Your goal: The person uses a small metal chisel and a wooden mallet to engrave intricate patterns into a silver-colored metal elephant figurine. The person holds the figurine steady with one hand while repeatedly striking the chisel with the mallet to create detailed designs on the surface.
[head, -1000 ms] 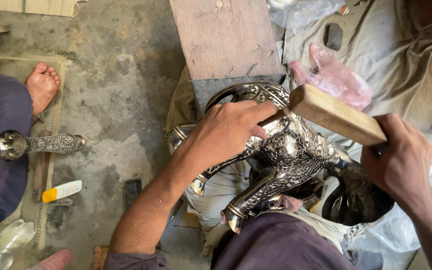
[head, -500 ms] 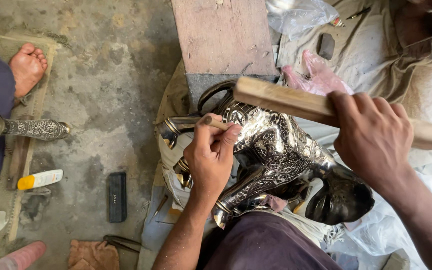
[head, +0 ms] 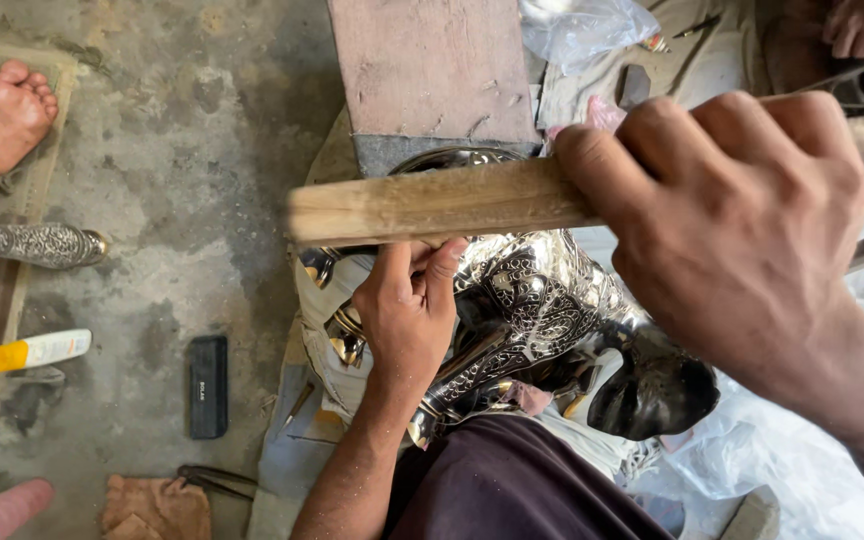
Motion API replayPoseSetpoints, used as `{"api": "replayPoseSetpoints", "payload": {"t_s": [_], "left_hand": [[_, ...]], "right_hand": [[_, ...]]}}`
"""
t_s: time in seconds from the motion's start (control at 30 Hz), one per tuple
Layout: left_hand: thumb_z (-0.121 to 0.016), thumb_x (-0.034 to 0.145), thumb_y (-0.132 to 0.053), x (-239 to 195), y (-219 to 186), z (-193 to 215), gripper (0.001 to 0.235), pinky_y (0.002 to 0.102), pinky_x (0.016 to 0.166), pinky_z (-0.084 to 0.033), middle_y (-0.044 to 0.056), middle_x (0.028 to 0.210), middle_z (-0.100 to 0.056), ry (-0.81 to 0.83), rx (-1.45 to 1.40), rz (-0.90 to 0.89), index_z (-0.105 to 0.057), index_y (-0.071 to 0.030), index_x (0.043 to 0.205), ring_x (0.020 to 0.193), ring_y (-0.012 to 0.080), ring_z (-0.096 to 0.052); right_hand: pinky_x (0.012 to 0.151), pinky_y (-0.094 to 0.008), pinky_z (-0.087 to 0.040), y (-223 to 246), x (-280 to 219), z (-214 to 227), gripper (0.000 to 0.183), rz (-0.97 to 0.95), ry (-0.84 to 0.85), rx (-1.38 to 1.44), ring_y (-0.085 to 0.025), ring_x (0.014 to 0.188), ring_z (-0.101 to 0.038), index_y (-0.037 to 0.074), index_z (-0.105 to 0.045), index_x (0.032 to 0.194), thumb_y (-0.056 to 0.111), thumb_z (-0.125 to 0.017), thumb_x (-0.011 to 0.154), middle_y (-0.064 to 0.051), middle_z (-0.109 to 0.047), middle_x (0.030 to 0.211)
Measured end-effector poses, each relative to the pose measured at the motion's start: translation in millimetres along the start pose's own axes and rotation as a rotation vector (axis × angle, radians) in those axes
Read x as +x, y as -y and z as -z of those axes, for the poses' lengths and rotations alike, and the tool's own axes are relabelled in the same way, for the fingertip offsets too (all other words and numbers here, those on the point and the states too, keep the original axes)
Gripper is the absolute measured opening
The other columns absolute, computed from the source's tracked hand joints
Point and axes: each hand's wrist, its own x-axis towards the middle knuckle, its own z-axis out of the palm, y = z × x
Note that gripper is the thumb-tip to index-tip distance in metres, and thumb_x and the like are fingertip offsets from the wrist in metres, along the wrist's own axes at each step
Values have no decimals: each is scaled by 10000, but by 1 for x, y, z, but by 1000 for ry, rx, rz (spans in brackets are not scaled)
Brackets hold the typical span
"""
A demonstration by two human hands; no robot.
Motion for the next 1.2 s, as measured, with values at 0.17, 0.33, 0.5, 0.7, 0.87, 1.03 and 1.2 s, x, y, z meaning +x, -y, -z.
{"api": "replayPoseSetpoints", "payload": {"t_s": [0.17, 0.33, 0.5, 0.7, 0.87, 1.03, 1.2], "left_hand": [[-712, 989, -198, 3, -2, -1, 204, 246, 521, -598, 67, 869, -785, 14, -22, 78, -643, -10, 1023, 802, 134, -792], [-709, 1013, -187, 2, -7, 2, 194, 248, 599, -635, 77, 901, -773, -19, -34, 6, -627, -12, 1028, 838, 142, -784], [-711, 1010, -185, 2, -8, 0, 204, 248, 581, -617, 79, 892, -756, -24, -42, 42, -617, -4, 1005, 817, 138, -769], [-723, 1004, -171, -2, -3, 0, 208, 249, 562, -603, 79, 905, -747, -39, -47, 55, -628, 13, 1020, 804, 116, -743], [-722, 1018, -155, -6, -5, -1, 196, 240, 584, -586, 72, 932, -765, -53, -115, 37, -616, 10, 1021, 834, 107, -745], [-716, 1000, -157, -6, -6, -1, 196, 249, 545, -568, 78, 897, -762, -52, -59, 49, -618, 8, 1037, 802, 116, -753], [-696, 1032, -182, -2, -5, -3, 182, 241, 578, -626, 83, 899, -752, -36, -12, -34, -615, -19, 1036, 832, 127, -771]], "right_hand": [[731, -357, -485, 6, 18, 18, 212, -30, 112, -44, -170, 721, -617, 156, -696, 1147, 81, -692, 949, -9, -692, 867], [805, -380, -491, 6, 9, 10, 291, -141, 72, 232, -192, 810, -600, 39, -649, 1195, 59, -707, 910, -71, -675, 955], [786, -421, -489, -4, -5, -1, 199, -64, 22, 75, -207, 776, -597, 72, -680, 1160, 87, -711, 964, -74, -674, 910], [724, -403, -502, 7, 11, 25, 158, 21, -6, -93, -185, 744, -622, 131, -707, 1104, 159, -744, 953, -24, -682, 843], [728, -368, -484, 17, 24, 23, 269, -75, 28, 171, -193, 805, -600, 76, -668, 1158, 136, -698, 897, -56, -685, 934], [805, -327, -461, 10, 7, 4, 359, -100, 4, 345, -201, 866, -617, 73, -636, 1228, 92, -689, 873, -63, -692, 1017], [671, -318, -464, 4, 4, 1, 203, 8, 20, -101, -156, 650, -598, 160, -708, 1137, 153, -731, 935, -13, -722, 851]]}}
